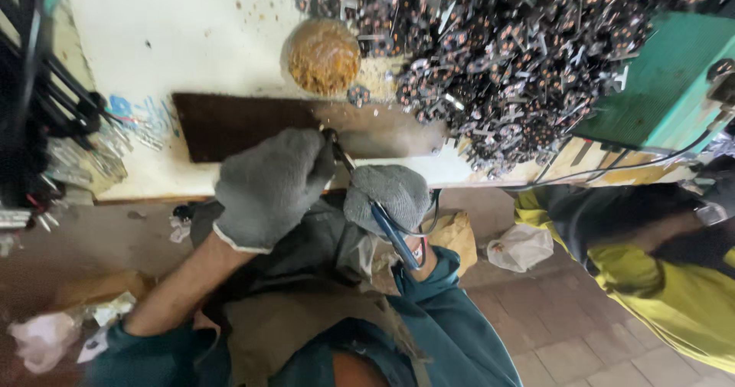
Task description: The person solders small metal components at a workbench. They hold a part in one hand and a soldering iron in the other, apply solder to the joint, produce smoke, dip or wipe the iron on a sponge, and place finished parts onto a large pile of similar components.
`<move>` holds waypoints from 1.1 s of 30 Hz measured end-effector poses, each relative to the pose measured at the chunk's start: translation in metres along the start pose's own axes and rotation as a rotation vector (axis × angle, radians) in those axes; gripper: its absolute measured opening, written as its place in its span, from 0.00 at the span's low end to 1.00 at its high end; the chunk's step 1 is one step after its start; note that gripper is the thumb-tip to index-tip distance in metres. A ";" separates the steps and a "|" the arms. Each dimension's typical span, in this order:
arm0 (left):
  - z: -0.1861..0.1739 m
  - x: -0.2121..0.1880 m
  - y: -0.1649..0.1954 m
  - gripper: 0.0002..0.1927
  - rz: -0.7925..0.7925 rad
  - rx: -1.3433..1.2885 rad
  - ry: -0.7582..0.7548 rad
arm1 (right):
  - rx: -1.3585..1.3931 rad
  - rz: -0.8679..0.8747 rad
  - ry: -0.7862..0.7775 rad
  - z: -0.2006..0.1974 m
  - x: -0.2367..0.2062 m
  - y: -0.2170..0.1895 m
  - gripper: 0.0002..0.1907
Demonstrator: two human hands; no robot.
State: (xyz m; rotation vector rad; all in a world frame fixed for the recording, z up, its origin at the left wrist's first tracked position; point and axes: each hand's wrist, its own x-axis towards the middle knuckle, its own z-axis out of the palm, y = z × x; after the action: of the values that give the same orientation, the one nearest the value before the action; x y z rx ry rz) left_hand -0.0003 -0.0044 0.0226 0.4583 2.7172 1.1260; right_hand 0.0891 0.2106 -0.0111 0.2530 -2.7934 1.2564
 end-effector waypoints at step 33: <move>0.002 0.008 -0.009 0.07 0.023 -0.068 -0.074 | 0.303 0.240 -0.026 0.009 -0.033 0.021 0.16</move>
State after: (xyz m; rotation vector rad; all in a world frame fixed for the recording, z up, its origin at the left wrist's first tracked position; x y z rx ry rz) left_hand -0.0090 -0.0063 0.0149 0.5121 2.6083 1.1786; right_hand 0.1178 0.2216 -0.0364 -0.0558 -2.7076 1.7426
